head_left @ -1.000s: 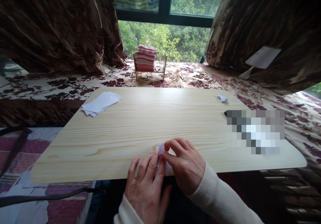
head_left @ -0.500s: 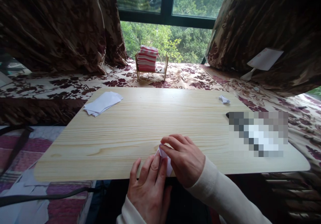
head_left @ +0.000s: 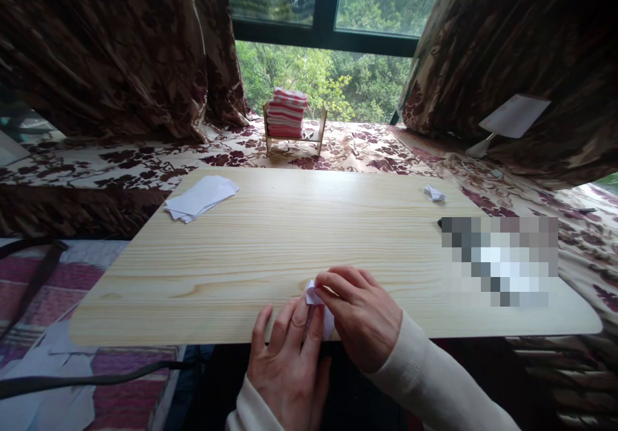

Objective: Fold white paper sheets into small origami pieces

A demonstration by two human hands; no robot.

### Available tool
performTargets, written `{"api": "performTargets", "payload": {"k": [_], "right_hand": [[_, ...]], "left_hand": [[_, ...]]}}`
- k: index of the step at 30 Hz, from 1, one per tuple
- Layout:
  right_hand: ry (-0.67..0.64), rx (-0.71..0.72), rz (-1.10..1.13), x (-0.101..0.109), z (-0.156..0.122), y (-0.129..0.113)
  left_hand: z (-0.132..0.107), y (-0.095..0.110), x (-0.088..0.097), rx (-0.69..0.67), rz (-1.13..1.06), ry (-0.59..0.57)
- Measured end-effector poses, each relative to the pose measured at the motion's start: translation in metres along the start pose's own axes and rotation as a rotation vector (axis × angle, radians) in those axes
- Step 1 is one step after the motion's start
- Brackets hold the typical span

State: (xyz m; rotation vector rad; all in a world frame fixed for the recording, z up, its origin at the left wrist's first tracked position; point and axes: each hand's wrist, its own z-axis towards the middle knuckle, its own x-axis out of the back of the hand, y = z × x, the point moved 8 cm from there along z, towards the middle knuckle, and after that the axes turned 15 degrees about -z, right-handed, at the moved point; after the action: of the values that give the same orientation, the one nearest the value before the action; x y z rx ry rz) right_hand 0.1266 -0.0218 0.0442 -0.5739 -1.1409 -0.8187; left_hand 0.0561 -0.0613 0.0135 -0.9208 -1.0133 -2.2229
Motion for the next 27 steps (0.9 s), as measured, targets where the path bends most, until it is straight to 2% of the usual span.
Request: {"api": "performTargets", "payload": {"k": [9, 17, 23, 27], "right_hand": [[-0.045, -0.015, -0.027, -0.004, 0.004, 0.009], [0.021, 0.003, 0.048, 0.001, 0.008, 0.011], [0.068, -0.053, 0.064, 0.01, -0.002, 0.03], [0.042, -0.036, 0.061, 0.006, -0.01, 0.028]], "left_hand": [[-0.001, 0.001, 0.001, -0.003, 0.007, -0.007], [0.001, 0.001, 0.003, -0.03, -0.013, 0.02], [0.002, 0.002, 0.003, 0.011, -0.025, -0.033], [0.002, 0.003, 0.003, 0.01, -0.027, -0.019]]}}
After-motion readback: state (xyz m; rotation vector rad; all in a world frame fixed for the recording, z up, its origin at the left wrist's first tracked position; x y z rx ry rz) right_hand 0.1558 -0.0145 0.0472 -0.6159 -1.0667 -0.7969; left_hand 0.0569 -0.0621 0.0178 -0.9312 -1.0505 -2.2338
